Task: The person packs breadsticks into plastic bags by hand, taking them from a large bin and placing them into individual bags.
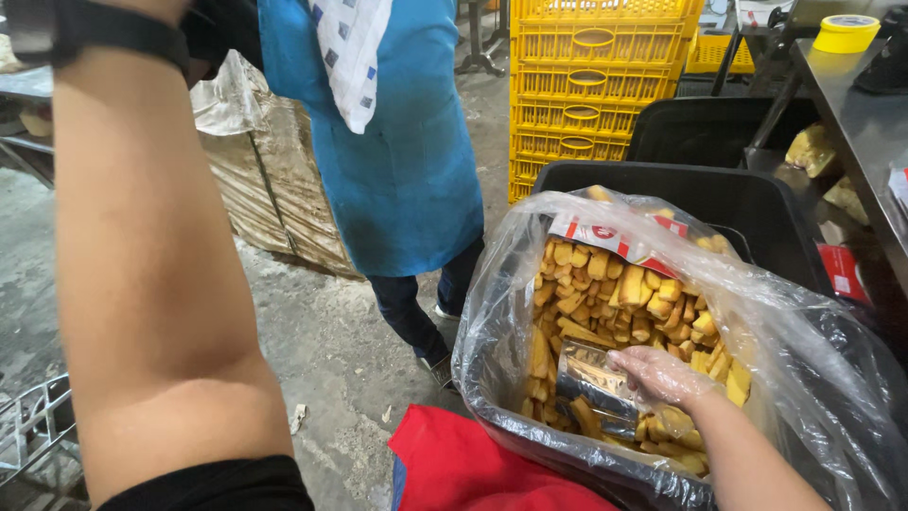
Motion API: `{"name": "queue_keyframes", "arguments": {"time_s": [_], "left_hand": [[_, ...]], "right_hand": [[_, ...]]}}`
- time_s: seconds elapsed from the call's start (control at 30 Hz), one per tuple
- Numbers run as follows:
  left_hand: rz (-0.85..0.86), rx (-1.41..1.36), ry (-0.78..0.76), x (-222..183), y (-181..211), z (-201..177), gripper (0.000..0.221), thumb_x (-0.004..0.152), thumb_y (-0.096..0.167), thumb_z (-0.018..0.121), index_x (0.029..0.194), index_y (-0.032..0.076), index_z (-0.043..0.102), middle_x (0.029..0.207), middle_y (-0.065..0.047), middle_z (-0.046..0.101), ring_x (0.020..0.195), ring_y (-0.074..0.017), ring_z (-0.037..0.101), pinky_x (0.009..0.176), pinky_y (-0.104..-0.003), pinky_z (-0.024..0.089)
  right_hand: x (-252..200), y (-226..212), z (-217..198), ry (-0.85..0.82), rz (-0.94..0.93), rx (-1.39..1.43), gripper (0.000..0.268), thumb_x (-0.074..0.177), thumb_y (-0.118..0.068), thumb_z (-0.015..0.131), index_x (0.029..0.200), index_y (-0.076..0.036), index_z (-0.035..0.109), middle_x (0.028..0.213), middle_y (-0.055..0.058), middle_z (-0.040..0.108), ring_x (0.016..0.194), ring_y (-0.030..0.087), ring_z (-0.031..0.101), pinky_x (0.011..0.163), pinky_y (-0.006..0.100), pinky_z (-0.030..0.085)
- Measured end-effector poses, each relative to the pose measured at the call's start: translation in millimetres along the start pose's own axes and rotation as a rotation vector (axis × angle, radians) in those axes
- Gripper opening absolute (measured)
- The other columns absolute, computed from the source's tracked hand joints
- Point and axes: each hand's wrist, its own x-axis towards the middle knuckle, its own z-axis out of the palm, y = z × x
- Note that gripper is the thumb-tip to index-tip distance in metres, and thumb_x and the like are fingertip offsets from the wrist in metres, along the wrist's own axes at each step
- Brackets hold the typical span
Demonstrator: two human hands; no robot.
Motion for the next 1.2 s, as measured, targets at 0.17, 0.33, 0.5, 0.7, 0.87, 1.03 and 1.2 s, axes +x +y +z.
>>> {"name": "queue_keyframes", "arguments": {"time_s": [0.17,0.33,0.5,0.7,0.87,1.03,1.2], "left_hand": [[-0.045,0.023,-0.010,6.0,27.8,16.0,0.053,0.087,0.034,0.081,0.122,0.005,0.054,0.113,-0.024,0.053,0.103,-0.0413,0.046,0.085,-0.058,0.031],[-0.104,0.020,0.015,20.4,69.1,42.2,0.071,0.087,0.035,0.081,0.137,0.002,0.044,0.129,-0.031,0.045,0.121,-0.0468,0.038,0.099,-0.064,0.023],[-0.184,-0.133,0.084,19.4,144.5,28.4,0.088,0.086,0.036,0.082,0.151,-0.001,0.034,0.144,-0.039,0.037,0.138,-0.0522,0.030,0.112,-0.070,0.016],[-0.212,-0.831,-0.066,-34.5,282.7,-28.1,0.104,0.078,0.032,0.084,0.161,0.014,0.025,0.166,-0.026,0.020,0.154,-0.0442,0.021,0.122,-0.070,0.015],[-0.244,-1.101,-0.038,-78.6,398.8,-45.8,0.105,0.074,0.034,0.085,0.159,0.012,0.027,0.164,-0.028,0.023,0.153,-0.0468,0.022,0.121,-0.070,0.015],[-0.378,-1.314,-0.103,-116.1,469.7,-31.9,0.087,0.081,0.031,0.079,0.155,0.010,0.039,0.155,-0.028,0.042,0.144,-0.0443,0.042,0.122,-0.054,0.033],[-0.365,-1.370,-0.188,-174.6,474.3,16.6,0.038,0.088,0.015,0.071,0.125,0.008,0.066,0.119,-0.018,0.069,0.115,-0.0376,0.064,0.102,-0.045,0.052]], "right_hand": [[-12.4,-12.7,-2.1,0.016,-0.021,-0.017,0.051,0.094,-0.055,0.059,0.109,-0.009,0.076,0.077,0.007,0.064,0.065,0.018,0.060,0.062,0.034,0.053],[-17.9,-12.6,-5.4,0.042,-0.058,-0.093,0.052,0.094,-0.054,0.058,0.112,-0.008,0.074,0.075,0.008,0.066,0.065,0.021,0.063,0.063,0.036,0.055],[-15.0,-10.7,-2.9,0.034,-0.055,-0.147,0.052,0.093,-0.056,0.057,0.115,-0.012,0.076,0.081,0.009,0.069,0.070,0.022,0.064,0.069,0.038,0.054],[2.2,2.5,-0.9,0.089,-0.174,-0.322,0.057,0.092,-0.059,0.056,0.115,-0.010,0.076,0.098,0.013,0.077,0.089,0.028,0.073,0.084,0.040,0.056],[13.3,19.7,-4.6,0.130,-0.231,-0.373,0.063,0.091,-0.062,0.056,0.118,-0.008,0.073,0.115,0.015,0.072,0.108,0.034,0.067,0.096,0.044,0.051],[13.1,23.3,-6.4,0.134,-0.176,-0.432,0.062,0.094,-0.059,0.052,0.121,-0.008,0.071,0.117,0.019,0.073,0.111,0.036,0.068,0.100,0.043,0.052],[-1.7,19.9,-22.1,0.152,-0.052,-0.534,0.058,0.095,-0.058,0.057,0.119,-0.007,0.071,0.116,0.022,0.071,0.111,0.038,0.067,0.098,0.047,0.052]]}}
